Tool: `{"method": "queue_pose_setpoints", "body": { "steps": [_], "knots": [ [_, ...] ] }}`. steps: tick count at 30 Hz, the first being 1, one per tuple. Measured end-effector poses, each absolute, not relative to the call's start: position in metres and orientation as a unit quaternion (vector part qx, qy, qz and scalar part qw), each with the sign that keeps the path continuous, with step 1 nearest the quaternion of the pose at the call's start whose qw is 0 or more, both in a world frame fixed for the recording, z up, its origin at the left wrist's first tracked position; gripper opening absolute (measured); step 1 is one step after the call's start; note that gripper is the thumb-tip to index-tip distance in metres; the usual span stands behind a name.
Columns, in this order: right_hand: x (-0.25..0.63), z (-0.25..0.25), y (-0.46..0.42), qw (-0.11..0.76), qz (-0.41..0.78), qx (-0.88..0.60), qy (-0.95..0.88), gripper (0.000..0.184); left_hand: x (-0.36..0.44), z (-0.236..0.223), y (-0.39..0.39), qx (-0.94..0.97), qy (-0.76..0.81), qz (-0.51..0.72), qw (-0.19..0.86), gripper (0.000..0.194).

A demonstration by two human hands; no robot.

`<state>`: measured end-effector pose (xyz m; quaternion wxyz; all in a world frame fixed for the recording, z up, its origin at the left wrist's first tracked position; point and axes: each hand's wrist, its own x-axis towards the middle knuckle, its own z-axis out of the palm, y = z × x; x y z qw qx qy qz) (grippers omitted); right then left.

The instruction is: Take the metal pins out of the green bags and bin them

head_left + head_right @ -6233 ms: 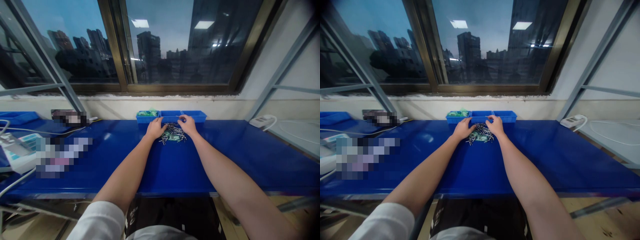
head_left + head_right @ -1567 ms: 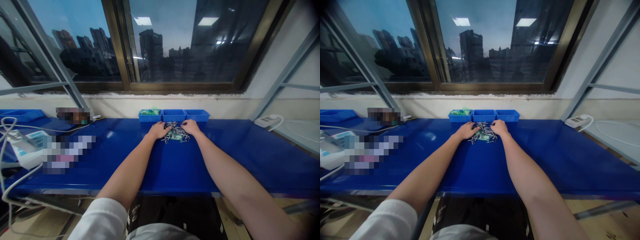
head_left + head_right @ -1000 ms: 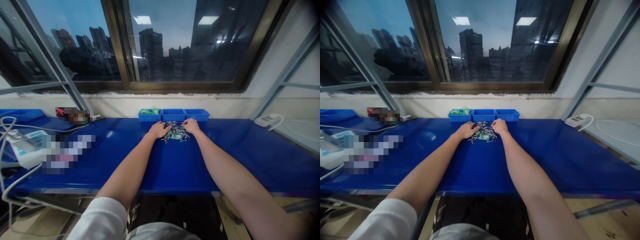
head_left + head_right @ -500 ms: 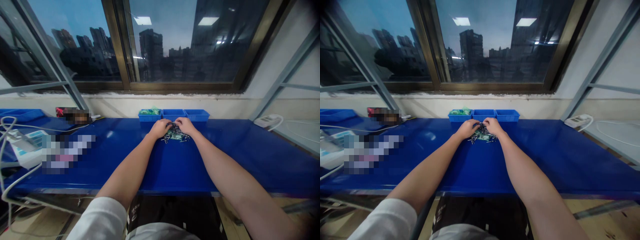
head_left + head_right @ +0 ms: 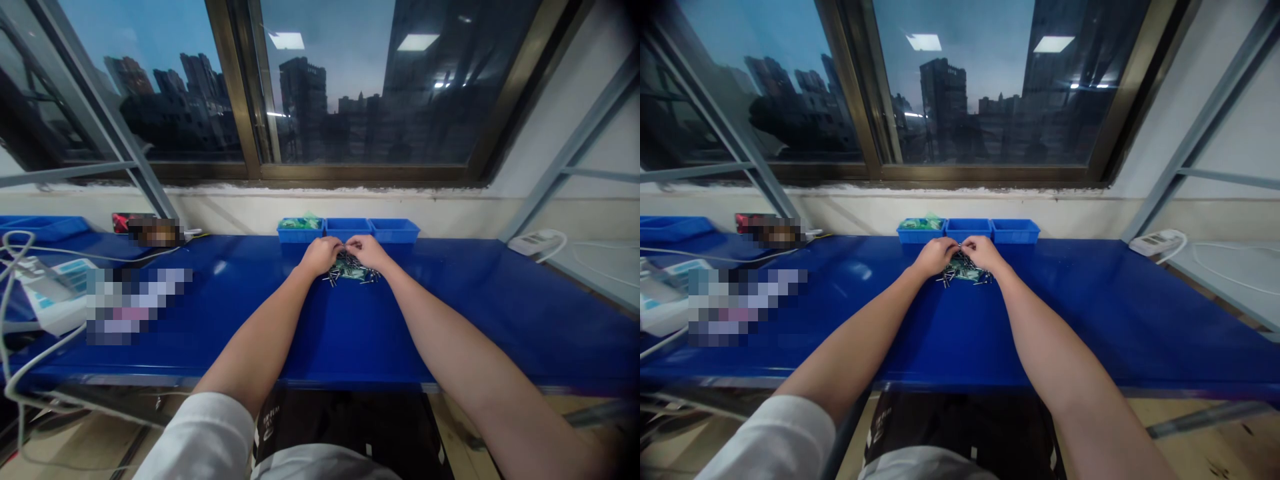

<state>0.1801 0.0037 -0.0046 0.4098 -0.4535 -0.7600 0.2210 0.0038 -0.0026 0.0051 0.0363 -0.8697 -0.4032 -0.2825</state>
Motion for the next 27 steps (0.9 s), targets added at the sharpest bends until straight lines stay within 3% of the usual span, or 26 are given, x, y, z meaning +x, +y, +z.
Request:
{"method": "queue_pose_setpoints", "body": {
  "steps": [8,19,27],
  "knots": [
    [0.182,0.002,-0.001,0.503,0.392,-0.416,-0.648,0.024,0.005,0.005,-0.006,-0.859,-0.422,-0.290,0.034,0.030],
    [0.219,-0.008,0.019,0.648,0.309,-0.447,-0.533,0.040,-0.008,-0.005,0.005,-0.804,-0.518,-0.285,0.063,0.029],
    [0.221,-0.009,0.011,0.500,0.066,-0.644,-0.575,0.051,-0.007,-0.004,0.003,-0.803,-0.532,-0.261,0.069,0.030]
  ]
}}
